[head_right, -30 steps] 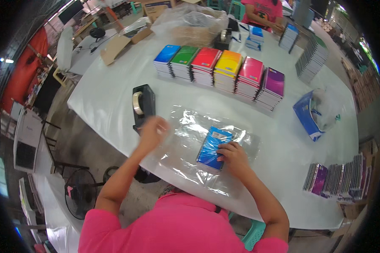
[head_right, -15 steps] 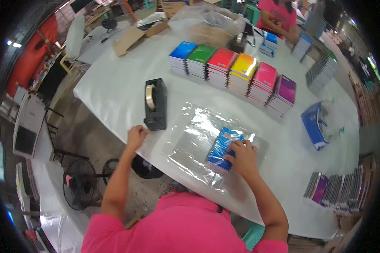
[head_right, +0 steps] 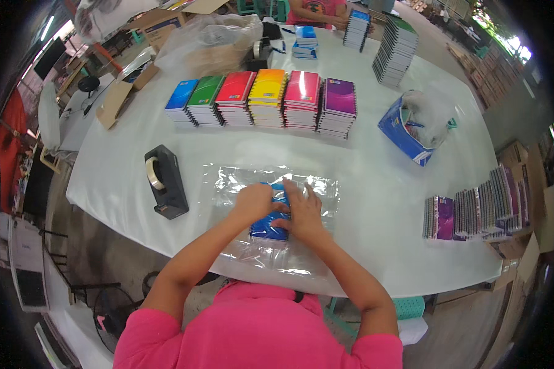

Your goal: The person gathers small colorful notebooks from the table, stacks them, places the stack into a plastic bag, and then seals the bag with tape.

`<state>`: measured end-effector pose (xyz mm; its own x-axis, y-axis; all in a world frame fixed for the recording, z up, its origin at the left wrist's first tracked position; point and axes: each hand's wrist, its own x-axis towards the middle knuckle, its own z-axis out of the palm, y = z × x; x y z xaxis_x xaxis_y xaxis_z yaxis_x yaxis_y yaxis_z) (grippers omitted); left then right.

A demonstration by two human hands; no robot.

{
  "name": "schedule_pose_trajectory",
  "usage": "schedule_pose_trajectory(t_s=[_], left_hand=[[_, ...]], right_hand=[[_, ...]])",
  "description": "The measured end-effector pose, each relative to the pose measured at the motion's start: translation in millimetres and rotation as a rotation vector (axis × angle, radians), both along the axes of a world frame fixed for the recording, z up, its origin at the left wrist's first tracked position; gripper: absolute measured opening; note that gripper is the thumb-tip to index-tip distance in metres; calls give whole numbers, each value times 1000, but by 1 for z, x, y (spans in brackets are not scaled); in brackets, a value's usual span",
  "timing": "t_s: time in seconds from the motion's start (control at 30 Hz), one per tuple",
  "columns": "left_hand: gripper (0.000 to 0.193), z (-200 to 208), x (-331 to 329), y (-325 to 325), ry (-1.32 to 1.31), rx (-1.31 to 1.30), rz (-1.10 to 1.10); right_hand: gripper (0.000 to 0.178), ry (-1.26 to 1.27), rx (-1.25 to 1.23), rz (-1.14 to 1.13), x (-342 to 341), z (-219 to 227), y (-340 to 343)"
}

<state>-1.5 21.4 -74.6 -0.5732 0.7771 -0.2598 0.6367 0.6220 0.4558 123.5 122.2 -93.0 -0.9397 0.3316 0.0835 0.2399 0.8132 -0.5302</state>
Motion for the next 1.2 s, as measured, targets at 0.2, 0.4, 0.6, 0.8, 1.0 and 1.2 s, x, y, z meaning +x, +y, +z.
schedule_pose_trajectory(t_s=[0.2, 0.4, 0.6, 0.8, 1.0, 1.2], left_hand=[[60, -29, -4, -46, -368, 345, 272], [77, 10, 6, -75, -404, 627, 245], [71, 39, -8, -99, 401, 582, -115], [39, 73, 3, -100, 106, 806, -325], [48, 25, -25, -111, 92, 708, -236], [40, 22, -29, -83, 130, 736, -528]], right_hand=[[84, 31, -1025, -306, 11, -20, -6], [69, 326, -920, -297, 21, 8, -34], [55, 521, -186, -69, 22, 10, -41], [43, 491, 288, 64, 11, 26, -46], [28, 381, 146, 145, 9, 45, -43], [21, 342, 61, 130, 7, 57, -44]])
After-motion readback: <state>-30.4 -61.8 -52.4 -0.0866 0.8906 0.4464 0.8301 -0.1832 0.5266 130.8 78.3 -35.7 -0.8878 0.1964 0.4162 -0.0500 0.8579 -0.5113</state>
